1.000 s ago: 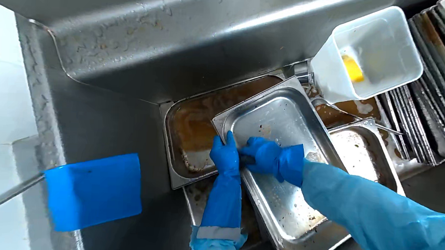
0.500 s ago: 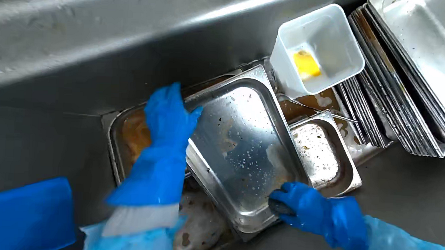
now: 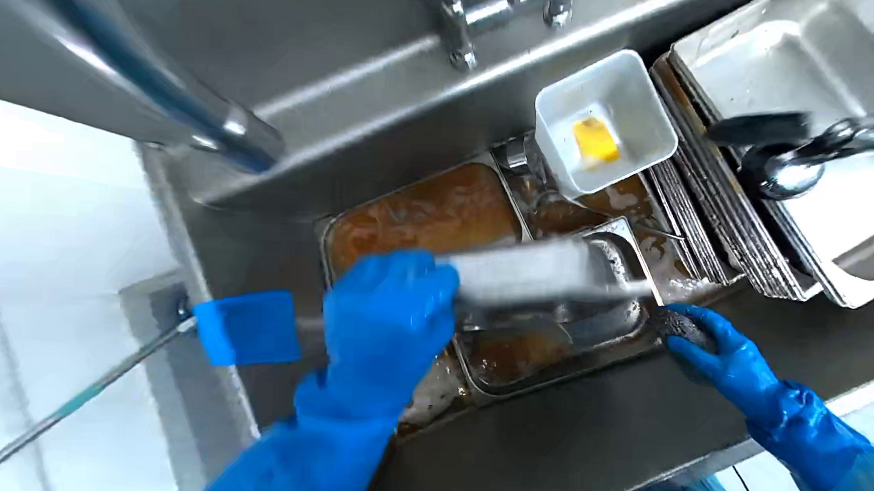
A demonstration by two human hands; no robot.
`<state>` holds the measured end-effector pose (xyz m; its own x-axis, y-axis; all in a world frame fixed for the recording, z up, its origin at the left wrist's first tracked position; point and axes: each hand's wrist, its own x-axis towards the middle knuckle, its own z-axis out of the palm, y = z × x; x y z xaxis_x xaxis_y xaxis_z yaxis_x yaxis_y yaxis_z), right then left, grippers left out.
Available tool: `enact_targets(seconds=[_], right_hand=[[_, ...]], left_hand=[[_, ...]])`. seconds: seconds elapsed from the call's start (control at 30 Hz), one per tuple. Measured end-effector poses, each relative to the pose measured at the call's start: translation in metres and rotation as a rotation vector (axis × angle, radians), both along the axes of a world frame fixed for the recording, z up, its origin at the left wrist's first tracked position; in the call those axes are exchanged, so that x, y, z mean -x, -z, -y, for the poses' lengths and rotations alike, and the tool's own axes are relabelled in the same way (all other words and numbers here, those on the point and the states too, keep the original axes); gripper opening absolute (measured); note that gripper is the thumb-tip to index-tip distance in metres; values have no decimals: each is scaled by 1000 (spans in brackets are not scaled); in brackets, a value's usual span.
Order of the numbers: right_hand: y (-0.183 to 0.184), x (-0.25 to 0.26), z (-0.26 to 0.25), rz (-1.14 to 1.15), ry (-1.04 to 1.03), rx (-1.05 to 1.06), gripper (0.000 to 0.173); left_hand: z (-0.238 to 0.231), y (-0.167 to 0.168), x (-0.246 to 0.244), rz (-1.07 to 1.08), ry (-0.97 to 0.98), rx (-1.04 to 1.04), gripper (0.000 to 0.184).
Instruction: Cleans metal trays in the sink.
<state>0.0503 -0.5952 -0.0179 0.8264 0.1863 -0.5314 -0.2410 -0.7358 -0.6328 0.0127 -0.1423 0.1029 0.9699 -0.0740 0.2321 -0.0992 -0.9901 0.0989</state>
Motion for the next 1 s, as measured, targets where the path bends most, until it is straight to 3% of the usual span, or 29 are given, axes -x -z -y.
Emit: enact_targets(seconds=[0.07,0.13,0.2,0.23,0.27,0.33,0.37,0.4,0.43,0.5,0.57,0.63,0.67,0.77,0.83,0.9,0.97,1.0], right_hand=[[-24,-3,-7,6,158,-142,55],[-48,-3,-25,15,290,-308,55],[-70,11,-50,7,278,-478,55],[-80,21,-66,9,201,-542,57],[-87,33,-84,4,92,-599,58],[-90,60,-117,25,-169,-686,58],[-89,72,-130,57,-287,-723,58],[-87,84,-141,73,-400,-744,57],[-87,97,-151,76,-518,-736,56],[-91,130,-164,53,-707,-644,58],[-99,162,-174,130,-793,-554,59],[-110,189,-192,327,-886,-542,56],[-118,205,-206,414,-937,-527,55],[-146,228,-264,511,-1098,-288,52],[-157,227,-301,485,-1227,-153,49],[-157,224,-337,566,-1336,-142,39],[-152,222,-377,608,-1432,-101,31],[-151,218,-401,574,-1459,-43,35]], left_hand=[[15,-11,59,169,120,-39,25],[26,-14,106,278,170,-71,25],[40,-7,150,323,-35,-22,8],[49,-2,167,333,-225,40,14],[60,2,182,342,-429,174,35],[89,2,202,349,-798,664,77],[103,2,207,366,-935,1012,78],[113,-1,210,381,-1049,1339,62],[119,-9,210,359,-1174,1508,47],[119,-32,214,261,-1450,1430,61],[97,-33,233,196,-1484,1336,65],[82,-22,255,80,-1489,1211,56],[81,-16,265,87,-1516,1236,56],[88,-3,278,421,-1508,1547,71],[85,2,282,555,-1456,1633,84],[85,4,284,597,-1410,1675,82],[86,5,285,576,-1500,1580,80],[85,6,283,547,-1548,1529,79]])
